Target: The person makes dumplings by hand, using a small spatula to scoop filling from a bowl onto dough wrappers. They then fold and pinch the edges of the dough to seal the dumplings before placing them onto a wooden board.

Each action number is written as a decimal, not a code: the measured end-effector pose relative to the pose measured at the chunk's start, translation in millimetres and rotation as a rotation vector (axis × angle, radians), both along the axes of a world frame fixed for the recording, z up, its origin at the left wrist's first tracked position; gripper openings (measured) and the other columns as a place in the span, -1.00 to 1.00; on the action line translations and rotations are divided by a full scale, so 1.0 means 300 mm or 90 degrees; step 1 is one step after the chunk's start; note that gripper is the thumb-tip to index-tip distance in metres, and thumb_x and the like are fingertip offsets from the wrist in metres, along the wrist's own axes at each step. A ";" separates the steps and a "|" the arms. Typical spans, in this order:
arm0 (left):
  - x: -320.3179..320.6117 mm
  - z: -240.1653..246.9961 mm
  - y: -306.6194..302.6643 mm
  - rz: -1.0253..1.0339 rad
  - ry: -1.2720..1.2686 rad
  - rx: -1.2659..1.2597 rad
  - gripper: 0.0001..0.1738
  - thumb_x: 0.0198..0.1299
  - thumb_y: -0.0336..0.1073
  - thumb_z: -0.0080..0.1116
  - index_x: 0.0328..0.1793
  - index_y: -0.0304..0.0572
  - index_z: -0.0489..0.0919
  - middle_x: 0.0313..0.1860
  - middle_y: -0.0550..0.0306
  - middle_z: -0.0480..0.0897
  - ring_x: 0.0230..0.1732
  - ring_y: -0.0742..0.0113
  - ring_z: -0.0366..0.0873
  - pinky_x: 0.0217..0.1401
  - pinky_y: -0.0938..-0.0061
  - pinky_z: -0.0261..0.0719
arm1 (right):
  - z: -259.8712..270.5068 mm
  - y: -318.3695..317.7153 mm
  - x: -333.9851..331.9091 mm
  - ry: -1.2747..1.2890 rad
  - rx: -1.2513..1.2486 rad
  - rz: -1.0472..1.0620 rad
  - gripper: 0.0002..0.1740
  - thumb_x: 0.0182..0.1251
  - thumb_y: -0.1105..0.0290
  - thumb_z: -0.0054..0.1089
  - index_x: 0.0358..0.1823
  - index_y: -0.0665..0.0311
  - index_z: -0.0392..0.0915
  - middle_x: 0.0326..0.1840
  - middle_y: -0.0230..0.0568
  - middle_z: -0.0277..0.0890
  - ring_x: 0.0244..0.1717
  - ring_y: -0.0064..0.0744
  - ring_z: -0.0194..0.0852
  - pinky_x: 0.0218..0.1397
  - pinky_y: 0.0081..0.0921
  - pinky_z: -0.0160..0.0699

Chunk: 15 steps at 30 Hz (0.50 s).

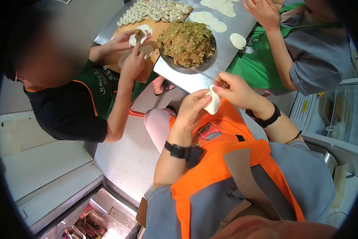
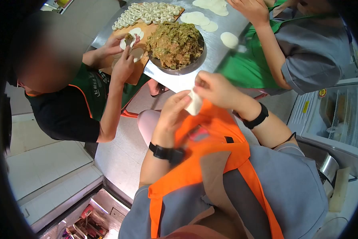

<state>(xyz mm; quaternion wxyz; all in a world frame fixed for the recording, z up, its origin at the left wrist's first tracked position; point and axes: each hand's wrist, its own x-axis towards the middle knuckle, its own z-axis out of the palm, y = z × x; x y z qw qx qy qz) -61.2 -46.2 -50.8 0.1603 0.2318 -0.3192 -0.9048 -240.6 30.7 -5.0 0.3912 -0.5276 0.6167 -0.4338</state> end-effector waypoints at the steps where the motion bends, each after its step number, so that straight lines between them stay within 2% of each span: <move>1: -0.022 -0.007 -0.004 -0.021 0.011 0.024 -0.53 0.29 -0.28 0.26 0.22 -0.48 0.52 -0.08 0.08 0.67 -0.16 0.37 0.65 -0.11 0.49 0.63 | -0.006 -0.015 -0.021 0.024 0.007 -0.003 -0.88 0.35 0.46 0.15 -0.30 0.36 0.43 -0.47 -0.40 0.38 -0.36 -0.68 0.36 -0.35 -0.60 0.34; 2: -0.038 -0.035 -0.011 -0.050 0.005 0.023 -0.54 0.26 -0.24 0.29 0.18 -0.42 0.55 -0.08 0.16 0.68 -0.13 0.40 0.62 -0.04 0.46 0.57 | -0.018 -0.032 -0.051 0.048 0.013 -0.006 -0.87 0.35 0.45 0.15 -0.30 0.36 0.45 -0.47 -0.35 0.40 -0.37 -0.62 0.40 -0.36 -0.56 0.35; 3: -0.051 -0.039 -0.015 -0.057 -0.038 -0.006 -0.56 0.26 -0.23 0.29 0.15 -0.37 0.56 -0.11 0.17 0.68 -0.16 0.41 0.62 -0.09 0.46 0.56 | -0.036 -0.050 -0.090 0.072 0.019 -0.007 -0.86 0.35 0.43 0.15 -0.29 0.37 0.46 -0.48 -0.30 0.41 -0.38 -0.56 0.43 -0.36 -0.52 0.37; 4: -0.061 -0.040 -0.019 -0.064 -0.081 -0.034 -0.59 0.26 -0.22 0.29 0.13 -0.33 0.57 -0.14 0.19 0.69 -0.18 0.42 0.62 -0.13 0.47 0.55 | -0.070 -0.072 -0.150 0.284 -0.019 0.005 -0.82 0.35 0.36 0.13 -0.25 0.36 0.54 -0.39 -0.07 0.51 -0.35 -0.20 0.55 -0.31 -0.31 0.46; 5: -0.071 -0.037 -0.020 -0.073 -0.124 -0.063 -0.62 0.26 -0.21 0.29 0.10 -0.29 0.58 -0.18 0.21 0.70 -0.20 0.43 0.62 -0.18 0.47 0.54 | -0.099 -0.093 -0.201 0.416 0.013 -0.036 -0.82 0.35 0.35 0.13 -0.21 0.33 0.57 -0.36 -0.03 0.53 -0.32 -0.10 0.55 -0.29 -0.25 0.48; 7: -0.091 0.018 -0.006 -0.089 -0.332 -0.522 -0.67 0.16 -0.31 0.30 0.05 -0.22 0.58 -0.22 0.16 0.68 -0.19 0.27 0.63 -0.15 0.44 0.56 | -0.124 -0.138 -0.267 0.677 0.077 -0.121 -0.81 0.35 0.33 0.12 -0.15 0.27 0.62 -0.30 0.06 0.56 -0.28 0.10 0.55 -0.24 -0.12 0.52; 8: -0.094 0.034 -0.002 -0.095 -0.433 -0.752 -0.68 0.11 -0.36 0.30 0.02 -0.19 0.58 -0.24 0.13 0.67 -0.19 0.20 0.64 -0.13 0.42 0.57 | -0.125 -0.163 -0.292 0.690 0.064 -0.123 -0.81 0.35 0.34 0.11 -0.13 0.23 0.63 -0.30 0.04 0.57 -0.27 0.11 0.56 -0.24 -0.09 0.52; 11: -0.077 0.009 -0.011 0.027 -0.214 -1.236 -0.75 0.10 -0.41 0.18 -0.05 -0.15 0.59 -0.31 0.11 0.65 -0.27 0.20 0.63 -0.27 0.35 0.52 | -0.111 -0.220 -0.308 0.701 0.038 -0.099 -0.77 0.32 0.37 0.08 -0.09 0.12 0.68 -0.29 0.01 0.61 -0.24 0.10 0.59 -0.22 -0.05 0.54; 12: -0.078 0.020 -0.014 0.079 -0.148 -1.249 -0.70 0.02 -0.45 0.14 -0.06 -0.16 0.59 -0.30 0.07 0.65 -0.25 0.12 0.62 -0.21 0.32 0.56 | -0.112 -0.234 -0.301 0.692 0.040 -0.072 -0.74 0.31 0.39 0.05 -0.08 0.10 0.70 -0.30 0.01 0.62 -0.24 0.07 0.60 -0.22 -0.08 0.55; 15: -0.077 0.063 -0.043 0.220 -0.040 -1.263 -0.68 -0.03 -0.40 0.18 -0.06 -0.18 0.56 -0.30 0.04 0.63 -0.24 0.13 0.63 -0.15 0.30 0.59 | -0.101 -0.237 -0.279 0.642 0.057 -0.022 -0.71 0.30 0.40 0.05 -0.06 0.08 0.72 -0.27 -0.01 0.65 -0.22 0.03 0.63 -0.19 -0.11 0.57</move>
